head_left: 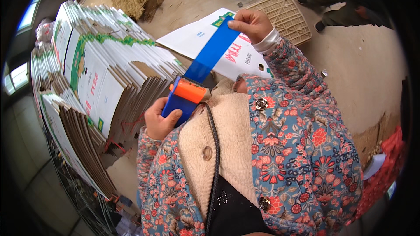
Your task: The person unties a stack of flat cardboard boxes, takes one, and folds it into a box shape. They then use a handheld tape dispenser to apply blue tape along the seams to secure the box.
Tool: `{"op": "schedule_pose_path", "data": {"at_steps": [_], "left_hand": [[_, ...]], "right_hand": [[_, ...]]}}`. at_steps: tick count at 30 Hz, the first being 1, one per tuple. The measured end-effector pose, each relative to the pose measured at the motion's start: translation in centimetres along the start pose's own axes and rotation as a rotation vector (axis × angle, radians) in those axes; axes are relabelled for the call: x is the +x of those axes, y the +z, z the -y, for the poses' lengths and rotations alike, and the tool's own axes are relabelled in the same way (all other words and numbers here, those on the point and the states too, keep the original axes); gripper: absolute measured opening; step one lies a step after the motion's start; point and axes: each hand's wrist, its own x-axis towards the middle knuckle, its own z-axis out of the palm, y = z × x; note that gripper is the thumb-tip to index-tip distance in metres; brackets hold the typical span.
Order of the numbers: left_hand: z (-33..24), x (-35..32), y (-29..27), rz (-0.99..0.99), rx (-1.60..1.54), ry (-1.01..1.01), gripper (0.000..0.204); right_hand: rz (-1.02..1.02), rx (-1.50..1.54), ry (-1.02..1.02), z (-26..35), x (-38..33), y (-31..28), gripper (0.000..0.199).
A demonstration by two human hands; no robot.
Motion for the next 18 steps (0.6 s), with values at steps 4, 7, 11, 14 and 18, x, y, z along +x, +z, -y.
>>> {"op": "schedule_pose_path", "data": {"at_steps": [4, 7, 11, 14, 18], "left_hand": [[1.3, -2.3, 1.7, -0.046, -0.102, -0.093, 0.051], [1.9, -2.2, 2.1, -0.079, -0.061, -0.072, 0.051], [3.0, -1.0, 2.1, -0.053, -0.101, -0.071, 0.054], [3.8, -0.5, 2.6, -0.038, -0.165, -0.089, 0.055], [4.9, 0.2, 3.4, -0.026, -0.189, -0.074, 0.055]], "right_hand": [[0.039, -0.016, 0.161, -2.6, -0.4, 1.2, 0.018], [0.026, 0.159, 0.125, -3.5, -0.2, 1.1, 0.020], [0.041, 0.067, 0.178, -4.0, 0.1, 0.3, 0.020], [0.010, 0.064, 0.210, -4.5, 0.2, 0.2, 0.020], [0.004, 0.035, 0.252, -4.8, 0.4, 0.2, 0.020]]}}
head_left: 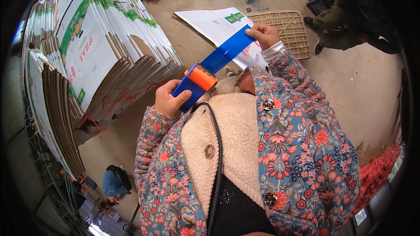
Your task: The person unties a stack of flat cardboard boxes, takes one, and folds it into a box shape. They then use a handheld tape dispenser to apply blue tape along the seams to secure the box.
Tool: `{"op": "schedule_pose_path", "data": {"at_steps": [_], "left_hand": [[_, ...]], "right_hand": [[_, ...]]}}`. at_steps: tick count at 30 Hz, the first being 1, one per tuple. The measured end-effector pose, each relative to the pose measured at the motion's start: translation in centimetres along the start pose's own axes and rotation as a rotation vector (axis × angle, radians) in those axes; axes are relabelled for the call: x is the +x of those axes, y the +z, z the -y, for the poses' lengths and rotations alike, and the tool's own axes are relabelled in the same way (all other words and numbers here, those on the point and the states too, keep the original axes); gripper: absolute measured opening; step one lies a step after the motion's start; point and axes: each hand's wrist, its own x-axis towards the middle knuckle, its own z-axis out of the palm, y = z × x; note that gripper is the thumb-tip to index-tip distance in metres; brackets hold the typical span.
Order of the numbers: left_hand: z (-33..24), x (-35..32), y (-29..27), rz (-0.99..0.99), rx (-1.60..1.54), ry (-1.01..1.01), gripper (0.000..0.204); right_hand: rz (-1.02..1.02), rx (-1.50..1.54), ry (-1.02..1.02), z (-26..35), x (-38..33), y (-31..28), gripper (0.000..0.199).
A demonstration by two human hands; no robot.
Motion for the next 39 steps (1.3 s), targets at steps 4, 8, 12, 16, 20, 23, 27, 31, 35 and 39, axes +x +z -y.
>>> {"op": "schedule_pose_path", "data": {"at_steps": [4, 8, 12, 16, 20, 23, 27, 31, 35, 39], "left_hand": [[1.3, 0.5, 0.2, 0.016, -0.032, 0.002, 0.054], [2.8, 1.9, 1.0, 0.053, -0.096, -0.039, 0.052], [4.2, 4.8, 3.4, 0.077, -0.179, -0.079, 0.048], [4.4, 7.8, 5.5, 0.120, -0.209, -0.078, 0.047], [3.7, 9.4, 6.6, 0.119, -0.240, -0.042, 0.047], [3.4, 9.8, 6.7, 0.144, -0.238, -0.032, 0.047], [3.0, 9.3, 6.7, 0.172, -0.289, -0.002, 0.049], [2.9, 9.2, 6.7, 0.162, -0.303, 0.004, 0.051], [3.1, 9.3, 6.6, 0.168, -0.323, 0.007, 0.053], [3.1, 9.8, 6.6, 0.144, -0.253, 0.014, 0.052]], "right_hand": [[-0.006, -0.037, 0.028, 0.0, 0.1, -0.4, 0.018], [0.027, -0.004, 0.090, -0.4, 0.3, -0.3, 0.016], [0.025, -0.026, 0.129, -1.2, 0.5, 0.2, 0.018], [0.052, -0.339, 0.068, -1.9, 0.4, 0.7, 0.023], [0.096, -0.634, -0.069, -1.8, 0.6, 0.5, 0.028], [0.008, -0.699, 0.164, -1.3, 0.7, -0.1, 0.027], [-0.096, -0.452, 0.192, -0.4, -0.9, -0.4, 0.029], [0.025, -0.303, -0.076, 1.3, -2.2, -0.3, 0.034], [0.189, -0.490, 0.127, 4.2, -2.9, 0.3, 0.044], [0.471, -0.579, -0.236, 6.8, -4.6, 1.6, 0.072]]}}
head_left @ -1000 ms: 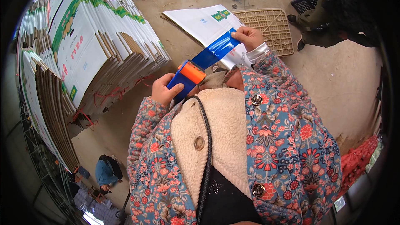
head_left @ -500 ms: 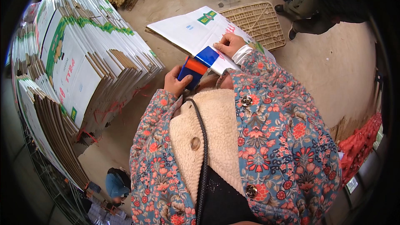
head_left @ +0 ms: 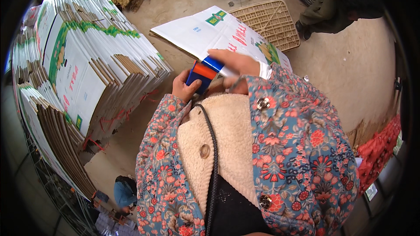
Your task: The person unties a stack of flat cardboard boxes, takes one, and folds it into a box shape. They then use a handheld tape dispenser to apply blue tape along the seams to secure the box.
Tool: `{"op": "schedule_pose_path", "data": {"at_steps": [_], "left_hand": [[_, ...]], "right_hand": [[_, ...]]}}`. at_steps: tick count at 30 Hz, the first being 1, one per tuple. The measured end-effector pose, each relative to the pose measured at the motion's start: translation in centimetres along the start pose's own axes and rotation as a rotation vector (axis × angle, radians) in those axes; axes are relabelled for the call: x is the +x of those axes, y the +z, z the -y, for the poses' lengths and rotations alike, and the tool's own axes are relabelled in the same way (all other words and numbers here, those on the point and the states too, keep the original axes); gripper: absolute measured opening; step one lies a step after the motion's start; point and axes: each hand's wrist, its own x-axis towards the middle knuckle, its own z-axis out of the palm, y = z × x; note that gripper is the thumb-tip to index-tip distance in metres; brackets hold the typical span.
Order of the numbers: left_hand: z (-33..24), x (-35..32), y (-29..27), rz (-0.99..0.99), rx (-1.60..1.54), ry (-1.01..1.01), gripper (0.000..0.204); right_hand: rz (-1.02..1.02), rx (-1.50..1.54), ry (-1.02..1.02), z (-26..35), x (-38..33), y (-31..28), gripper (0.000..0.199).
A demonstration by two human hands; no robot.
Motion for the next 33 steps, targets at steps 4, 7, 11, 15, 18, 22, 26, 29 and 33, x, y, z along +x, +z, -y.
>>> {"op": "schedule_pose_path", "data": {"at_steps": [4, 7, 11, 15, 18, 22, 26, 29, 33], "left_hand": [[-0.6, 1.4, 0.1, 0.014, 0.048, 0.077, 0.051], [-1.5, 2.8, 0.5, 0.024, 0.016, 0.133, 0.049], [-3.4, 5.4, 1.4, 0.026, -0.010, 0.179, 0.048], [-6.7, 10.5, 3.6, 0.038, -0.069, 0.184, 0.046], [-10.1, 14.6, 4.6, 0.104, -0.027, 0.282, 0.048], [-13.1, 14.8, 4.1, 0.176, 0.026, 0.348, 0.047], [-14.2, 9.8, 0.7, 0.278, -0.128, 0.366, 0.048], [-16.2, 8.7, -0.5, 0.334, -0.093, 0.633, 0.053], [-16.4, 12.1, 1.8, 0.297, 0.274, 0.644, 0.055]], "right_hand": [[0.105, -0.358, -0.023, 0.6, 0.4, 0.1, 0.083], [0.203, -0.481, 0.119, 0.4, -0.8, -1.8, 0.078], [0.261, -0.368, 0.370, 0.8, -4.7, -5.9, 0.069], [-0.265, -0.720, 0.323, 1.0, -6.9, -9.0, 0.027], [-0.519, -0.985, 0.445, 1.0, -6.5, -10.9, 0.023], [-0.545, -0.988, 0.472, 4.6, -5.6, -11.3, 0.026], [-0.525, -0.777, 0.503, 11.7, -6.8, -9.3, 0.019], [-0.609, -0.564, 0.618, 13.9, -8.3, -10.5, 0.020], [-0.665, -0.506, 0.779, 5.9, -8.6, -13.8, 0.032]]}}
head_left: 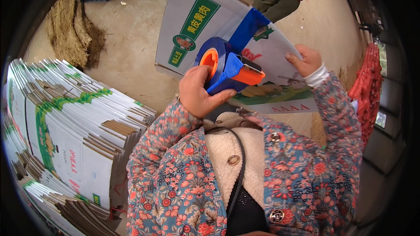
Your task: The person unties a stack of flat cardboard boxes, takes one, and folds it into a box shape. They then use a handheld tape dispenser to apply blue tape along the seams to secure the box.
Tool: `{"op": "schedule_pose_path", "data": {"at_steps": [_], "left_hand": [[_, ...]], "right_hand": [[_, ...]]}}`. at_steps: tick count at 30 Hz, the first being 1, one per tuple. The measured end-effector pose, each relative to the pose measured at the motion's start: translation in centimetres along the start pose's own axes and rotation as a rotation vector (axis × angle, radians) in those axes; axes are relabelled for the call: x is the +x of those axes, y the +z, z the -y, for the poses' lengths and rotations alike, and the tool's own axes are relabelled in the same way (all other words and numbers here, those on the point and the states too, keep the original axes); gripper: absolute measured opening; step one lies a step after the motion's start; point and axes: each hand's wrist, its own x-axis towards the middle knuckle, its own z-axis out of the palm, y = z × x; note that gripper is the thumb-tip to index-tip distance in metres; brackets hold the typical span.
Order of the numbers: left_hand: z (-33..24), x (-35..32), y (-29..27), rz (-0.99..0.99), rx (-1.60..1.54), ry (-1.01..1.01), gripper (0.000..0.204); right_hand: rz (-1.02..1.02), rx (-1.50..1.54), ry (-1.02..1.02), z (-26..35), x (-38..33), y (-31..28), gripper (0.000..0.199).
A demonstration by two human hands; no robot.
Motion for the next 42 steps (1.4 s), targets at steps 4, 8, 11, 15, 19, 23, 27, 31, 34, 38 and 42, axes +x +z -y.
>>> {"op": "schedule_pose_path", "data": {"at_steps": [4, 8, 11, 15, 19, 23, 27, 31, 34, 38, 42], "left_hand": [[7.6, 3.1, 4.5, 0.023, -0.246, -0.607, 0.053], [15.8, 1.9, 6.9, 0.011, -0.059, -0.765, 0.052], [22.3, -0.5, 7.8, 0.014, -0.075, -0.892, 0.047], [25.5, -6.2, 10.7, -0.026, -0.215, -1.005, 0.046], [27.1, -10.0, 13.6, 0.073, -0.029, -1.216, 0.055], [27.5, -10.1, 16.3, 0.170, -0.046, -1.190, 0.057], [26.5, -9.6, 17.3, 0.068, -0.106, -1.275, 0.048], [26.3, -11.2, 17.6, 0.186, -0.002, -1.282, 0.049], [26.6, -14.3, 17.6, 0.087, 0.028, -1.282, 0.049], [27.3, -19.6, 17.0, 0.205, 0.015, -1.539, 0.065], [29.0, -22.9, 17.0, 0.133, 0.010, -1.510, 0.055]], "right_hand": [[0.038, -0.052, 0.168, -10.2, 9.9, 6.2, 0.044], [-0.083, -0.261, 0.292, -21.0, 18.9, 8.9, 0.052], [-0.104, -0.170, 0.249, -30.0, 23.8, 10.8, 0.056], [-0.161, -0.173, 0.479, -39.5, 29.2, 12.7, 0.052], [-0.116, -0.383, 0.197, -36.8, 28.2, 24.3, 0.066], [0.533, -0.439, 0.313, -26.0, 15.8, 42.0, 0.109], [0.490, -0.536, 0.508, -21.0, 10.2, 48.2, 0.125], [0.519, -0.553, 0.495, -20.2, 11.5, 46.6, 0.124], [0.510, -0.474, 0.488, -19.7, 11.5, 45.9, 0.124], [0.390, -0.570, 0.428, -20.0, 10.5, 46.6, 0.126], [0.401, -0.566, 0.419, -20.4, 10.3, 46.9, 0.128]]}}
